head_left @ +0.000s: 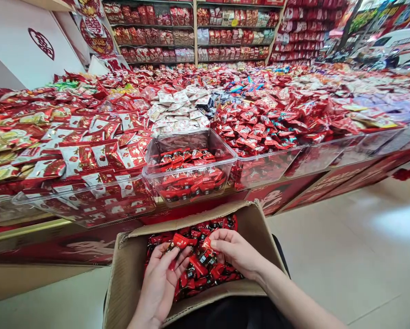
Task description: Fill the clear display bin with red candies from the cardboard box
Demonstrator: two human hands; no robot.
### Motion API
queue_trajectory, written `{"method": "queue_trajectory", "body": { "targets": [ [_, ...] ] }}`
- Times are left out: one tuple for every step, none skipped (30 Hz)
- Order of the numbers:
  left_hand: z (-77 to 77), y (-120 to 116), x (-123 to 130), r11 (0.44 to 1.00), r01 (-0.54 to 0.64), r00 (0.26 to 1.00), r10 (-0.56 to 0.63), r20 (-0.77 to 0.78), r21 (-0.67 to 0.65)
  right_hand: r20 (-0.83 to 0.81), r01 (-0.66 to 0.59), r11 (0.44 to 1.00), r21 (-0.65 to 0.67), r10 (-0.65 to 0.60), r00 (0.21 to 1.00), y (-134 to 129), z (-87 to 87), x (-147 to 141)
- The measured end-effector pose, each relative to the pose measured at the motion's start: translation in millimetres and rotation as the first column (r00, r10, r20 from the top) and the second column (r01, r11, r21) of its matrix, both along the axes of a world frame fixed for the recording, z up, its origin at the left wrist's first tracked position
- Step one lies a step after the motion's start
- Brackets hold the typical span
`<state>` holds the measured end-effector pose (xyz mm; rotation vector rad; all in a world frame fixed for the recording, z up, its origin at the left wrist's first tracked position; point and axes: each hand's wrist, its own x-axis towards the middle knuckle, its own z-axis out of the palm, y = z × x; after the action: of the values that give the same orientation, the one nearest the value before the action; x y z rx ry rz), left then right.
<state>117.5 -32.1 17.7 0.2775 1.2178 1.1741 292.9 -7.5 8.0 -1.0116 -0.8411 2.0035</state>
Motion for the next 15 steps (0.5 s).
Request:
{"method": "queue_trajectory", "body": {
  "targets": [
    [0.1,-0.2,0.1,1.000,0.018,0.999,-0.018,-0.028,0.001,0.007,-0.012,1.000,0.011,0.012,1.000,0.0,1.0,-0.7],
    [0.4,-1.2,1.3,0.998,0.061,0.997,-0.061,-0.048,0.003,0.009,-0.025,0.999,0.019,0.025,1.000,0.1,1.8,-1.5],
    [1.0,-2.8,3.5,0.993,0.114,0.992,-0.114,-0.056,0.002,0.012,-0.032,0.999,0.028,0.031,0.999,0.1,2.2,-2.5],
    [1.8,-4.9,6.4,0.987,0.164,0.985,-0.163,-0.056,0.002,0.018,-0.033,0.999,0.038,0.032,0.999,0.1,2.2,-3.6],
    [2.6,-7.2,9.6,0.979,0.206,0.977,-0.205,-0.058,0.007,0.025,-0.034,0.998,0.050,0.033,0.999,0.2,2.0,-4.9],
    [3.2,-9.3,12.8,0.970,0.242,0.968,-0.240,-0.069,0.014,0.030,-0.034,0.997,0.063,0.032,0.999,0.2,1.4,-6.3],
    [3.6,-10.9,15.4,0.962,0.274,0.958,-0.271,-0.094,0.018,0.033,-0.034,0.996,0.078,0.031,0.999,0.3,0.5,-7.7],
    [3.5,-11.8,17.3,0.954,0.299,0.947,-0.294,-0.125,0.020,0.034,-0.033,0.995,0.095,0.029,0.999,0.4,-0.4,-9.1],
    [2.9,-12.1,18.3,0.948,0.318,0.937,-0.311,-0.157,0.020,0.035,-0.033,0.993,0.110,0.029,0.999,0.4,-1.3,-10.4],
    [1.9,-11.8,18.2,0.943,0.332,0.928,-0.324,-0.184,0.015,0.042,-0.036,0.992,0.124,0.031,0.999,0.4,-1.8,-11.5],
    [0.4,-11.0,17.3,0.940,0.341,0.921,-0.333,-0.202,0.009,0.062,-0.037,0.990,0.138,0.028,0.998,0.1,-1.9,-12.3],
    [-1.4,-10.1,15.7,0.938,0.347,0.916,-0.338,-0.216,0.007,0.097,-0.032,0.986,0.163,0.016,0.995,-0.5,-1.2,-12.5],
    [-3.6,-9.1,13.5,0.935,0.354,0.912,-0.343,-0.224,0.009,0.147,-0.027,0.978,0.207,-0.003,0.989,-1.6,0.5,-12.0],
    [-5.9,-8.3,10.9,0.932,0.361,0.909,-0.349,-0.226,0.013,0.209,-0.036,0.957,0.286,-0.026,0.978,-3.0,3.0,-10.7],
    [-8.5,-7.6,8.2,0.930,0.368,0.908,-0.356,-0.219,0.015,0.284,-0.076,0.917,0.391,-0.041,0.958,-4.9,6.2,-8.6]
  ]
}}
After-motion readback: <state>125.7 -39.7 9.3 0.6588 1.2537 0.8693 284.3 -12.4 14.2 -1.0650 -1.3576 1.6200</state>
